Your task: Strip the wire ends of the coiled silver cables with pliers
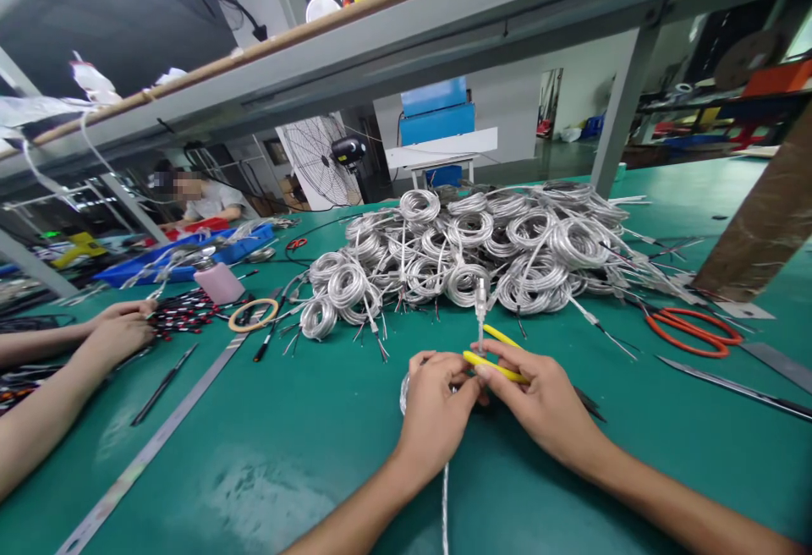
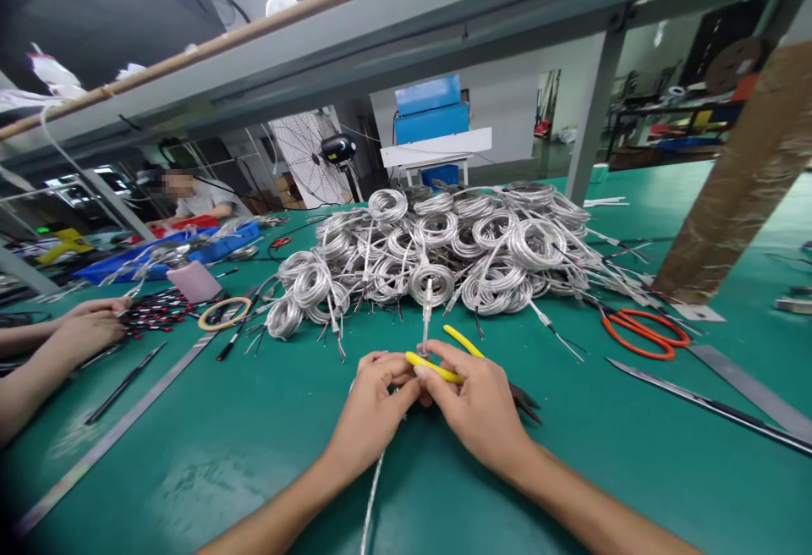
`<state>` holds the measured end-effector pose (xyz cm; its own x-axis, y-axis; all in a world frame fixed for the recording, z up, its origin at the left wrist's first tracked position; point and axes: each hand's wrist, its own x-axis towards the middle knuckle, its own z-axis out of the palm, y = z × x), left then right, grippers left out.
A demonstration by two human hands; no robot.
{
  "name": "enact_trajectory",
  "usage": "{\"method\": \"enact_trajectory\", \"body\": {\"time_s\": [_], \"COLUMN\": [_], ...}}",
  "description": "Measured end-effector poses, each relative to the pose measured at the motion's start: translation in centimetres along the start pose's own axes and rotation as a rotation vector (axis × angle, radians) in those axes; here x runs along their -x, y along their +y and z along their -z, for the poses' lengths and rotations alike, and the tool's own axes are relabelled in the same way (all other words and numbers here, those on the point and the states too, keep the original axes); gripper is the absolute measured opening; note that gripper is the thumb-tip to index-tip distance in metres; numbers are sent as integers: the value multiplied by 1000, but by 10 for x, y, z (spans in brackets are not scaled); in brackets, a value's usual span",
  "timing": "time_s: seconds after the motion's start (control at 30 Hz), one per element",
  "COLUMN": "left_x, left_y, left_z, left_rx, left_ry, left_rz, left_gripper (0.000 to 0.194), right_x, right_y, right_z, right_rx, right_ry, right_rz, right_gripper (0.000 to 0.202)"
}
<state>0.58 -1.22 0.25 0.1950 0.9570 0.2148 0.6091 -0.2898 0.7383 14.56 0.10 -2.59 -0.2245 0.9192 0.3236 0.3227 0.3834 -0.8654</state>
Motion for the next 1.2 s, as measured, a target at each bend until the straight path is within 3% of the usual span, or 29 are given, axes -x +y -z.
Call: {"method": "enact_trajectory", "body": {"time_s": [0.1, 0.2, 0.33, 0.47, 0.63, 0.87, 1.2], "left_x": [1, 2, 3, 3, 5, 8, -1], "left_y": [1, 1, -2, -3, -3, -3, -5], "left_z": [-1, -1, -2, -3, -3, -5, 7], "left_rx": [-14, -70, -147, -156, -201, -309, -88], "left_ry": [-24, 31, 121, 127, 141, 133, -64], "left_rz": [-13, 17, 67, 69, 5, -173, -109], "left_gripper": [22, 19, 20, 22, 20, 19, 31], "right_x": [-5, -5, 2, 6, -3, -11, -1], "right_y": [0, 0, -2, -5, -4, -1, -5], "right_z": [3, 5, 4, 2, 4, 9, 2], "right_rx": [42, 47, 100, 209, 122, -44, -4], "right_ry": [66, 84, 1, -35, 27, 63, -76], "right_rz": [10, 9, 31, 77, 27, -12, -64], "right_gripper": [32, 33, 41, 44, 34, 35, 42]}}
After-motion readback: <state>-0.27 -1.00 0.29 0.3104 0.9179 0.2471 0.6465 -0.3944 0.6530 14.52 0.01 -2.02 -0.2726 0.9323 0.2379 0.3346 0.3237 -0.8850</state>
